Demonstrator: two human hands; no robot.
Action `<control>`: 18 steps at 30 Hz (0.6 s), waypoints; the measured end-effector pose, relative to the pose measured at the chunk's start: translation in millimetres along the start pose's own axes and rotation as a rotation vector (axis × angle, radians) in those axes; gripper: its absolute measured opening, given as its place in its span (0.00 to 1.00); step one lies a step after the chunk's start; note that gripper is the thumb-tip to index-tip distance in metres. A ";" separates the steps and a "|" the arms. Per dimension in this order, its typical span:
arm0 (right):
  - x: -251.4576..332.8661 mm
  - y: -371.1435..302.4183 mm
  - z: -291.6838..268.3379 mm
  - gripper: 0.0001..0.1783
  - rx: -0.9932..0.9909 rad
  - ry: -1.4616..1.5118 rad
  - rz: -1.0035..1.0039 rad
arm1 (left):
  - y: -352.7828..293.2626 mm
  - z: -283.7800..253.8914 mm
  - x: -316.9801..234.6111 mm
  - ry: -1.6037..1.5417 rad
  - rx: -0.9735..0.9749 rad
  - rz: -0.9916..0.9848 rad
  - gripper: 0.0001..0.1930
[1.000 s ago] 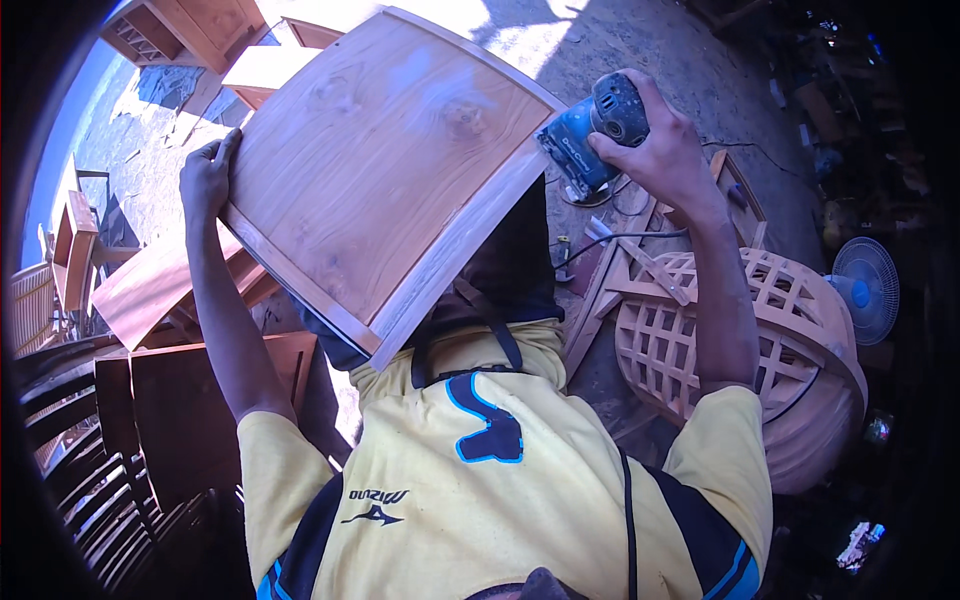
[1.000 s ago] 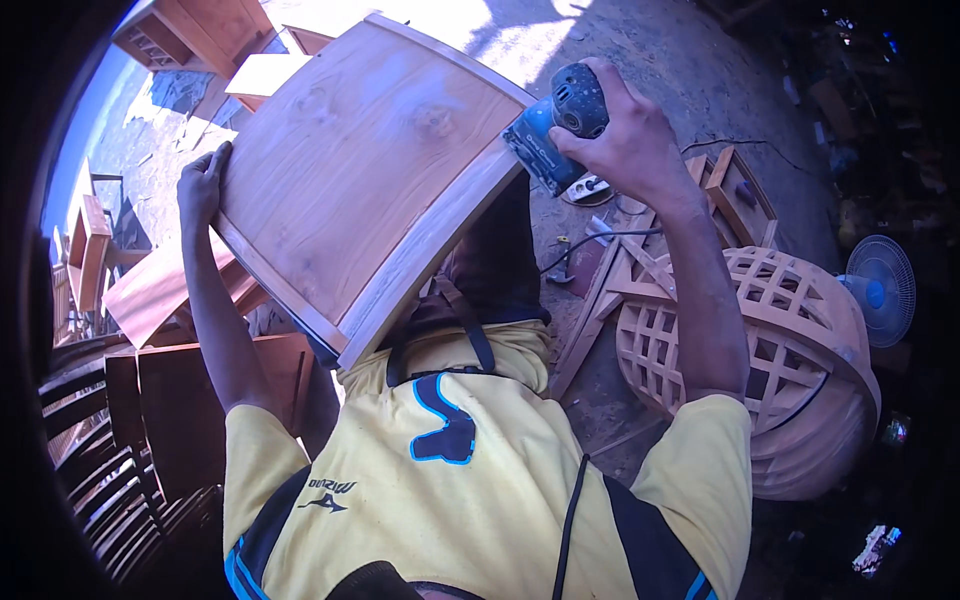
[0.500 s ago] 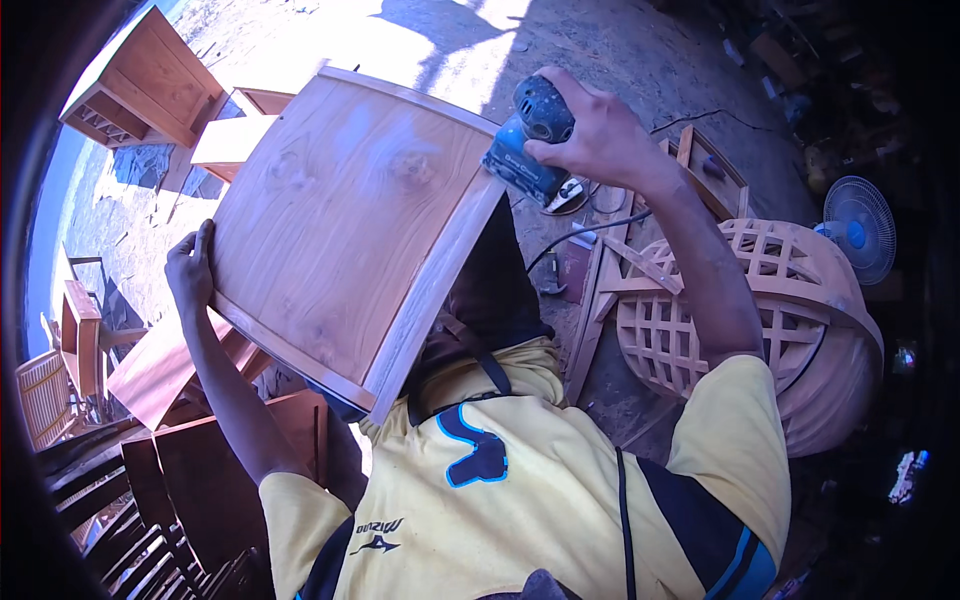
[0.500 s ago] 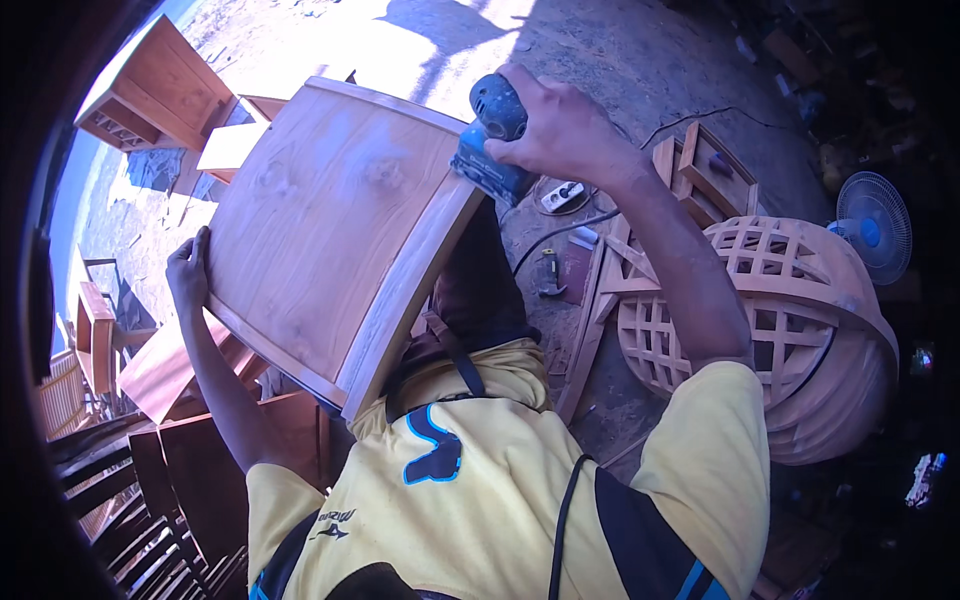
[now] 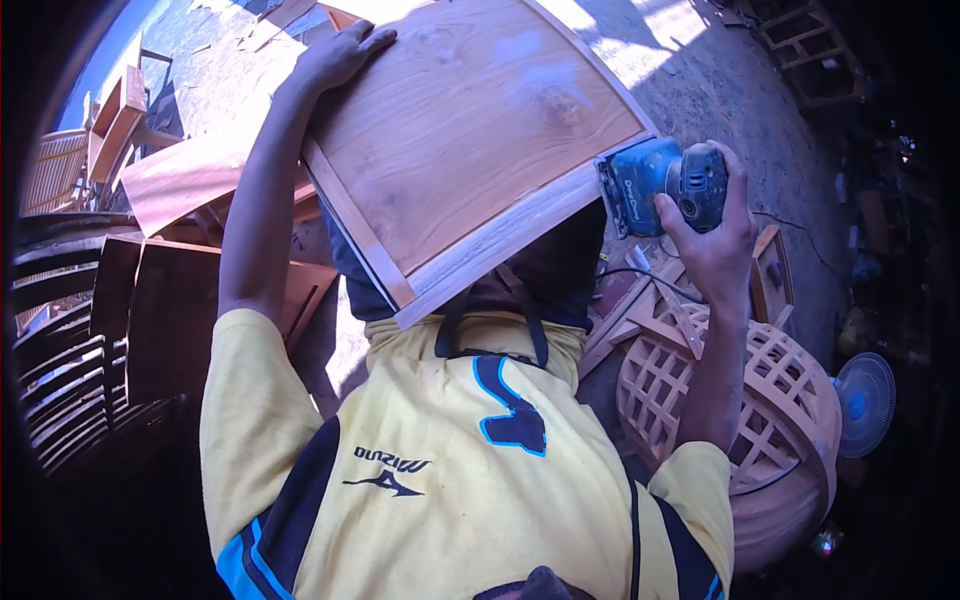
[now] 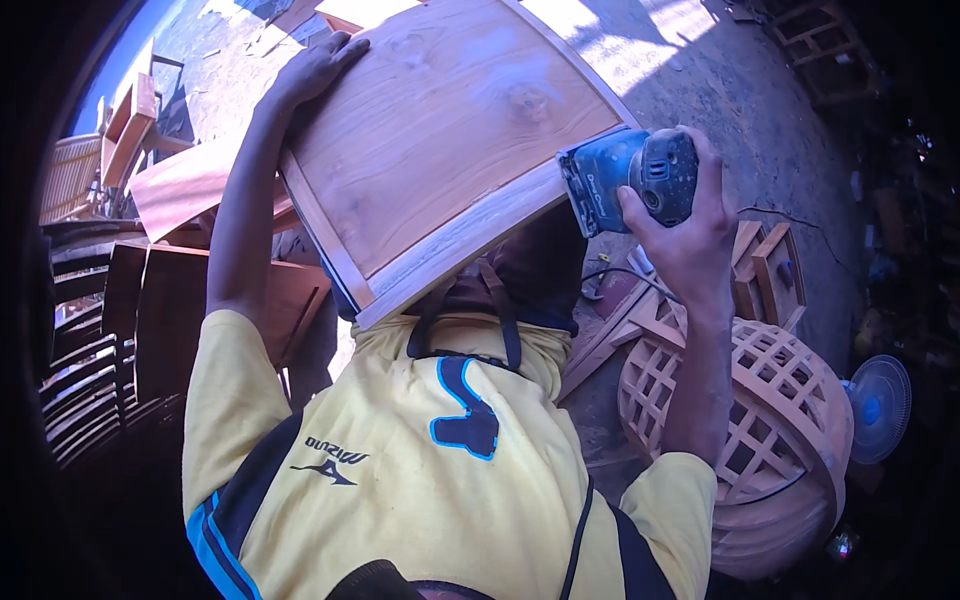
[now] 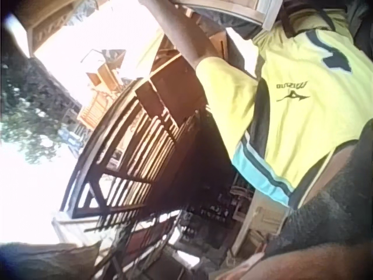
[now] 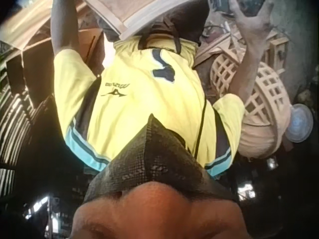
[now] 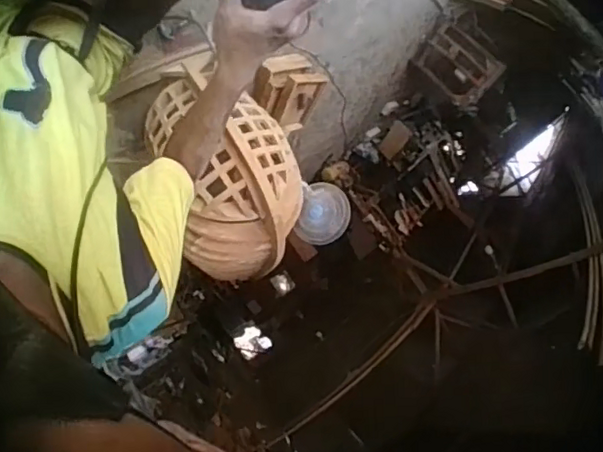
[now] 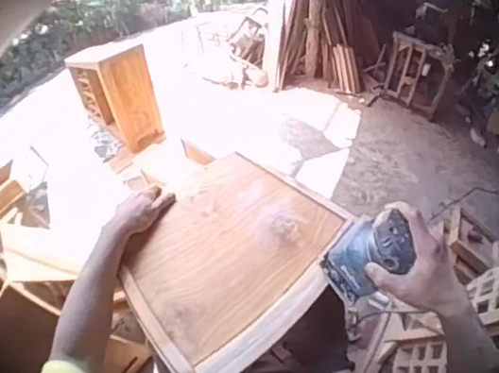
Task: The person sands the wooden surfaces and edges of a wooden drawer and the interior of a furniture frame using a power sander.
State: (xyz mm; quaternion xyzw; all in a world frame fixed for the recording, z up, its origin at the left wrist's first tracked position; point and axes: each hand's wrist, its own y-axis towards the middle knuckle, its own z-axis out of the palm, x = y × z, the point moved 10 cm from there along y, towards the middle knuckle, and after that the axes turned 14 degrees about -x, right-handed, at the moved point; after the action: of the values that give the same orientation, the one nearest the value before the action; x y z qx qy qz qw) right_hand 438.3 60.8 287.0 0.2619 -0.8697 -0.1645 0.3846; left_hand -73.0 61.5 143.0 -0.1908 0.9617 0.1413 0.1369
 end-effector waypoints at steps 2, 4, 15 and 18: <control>28.0 -28.2 4.0 0.46 0.014 0.032 -0.088 | 4.4 9.4 -12.4 -0.004 0.081 0.005 0.42; 74.0 -52.9 12.2 0.50 0.048 0.093 -0.225 | 3.0 9.2 -15.7 -0.012 0.081 -0.018 0.41; 145.1 -107.7 50.7 0.51 0.366 0.200 -0.465 | -17.9 -18.7 -13.5 -0.063 -0.025 -0.018 0.41; 85.5 -57.5 20.1 0.49 0.214 0.028 -0.245 | -21.5 -21.9 -23.7 0.000 -0.017 -0.035 0.41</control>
State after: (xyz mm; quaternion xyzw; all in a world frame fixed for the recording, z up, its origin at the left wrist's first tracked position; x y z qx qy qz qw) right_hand 393.5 -33.7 295.7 0.4075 -0.8384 -0.1130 0.3440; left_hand -47.8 43.1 166.0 -0.2086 0.9570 0.1471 0.1376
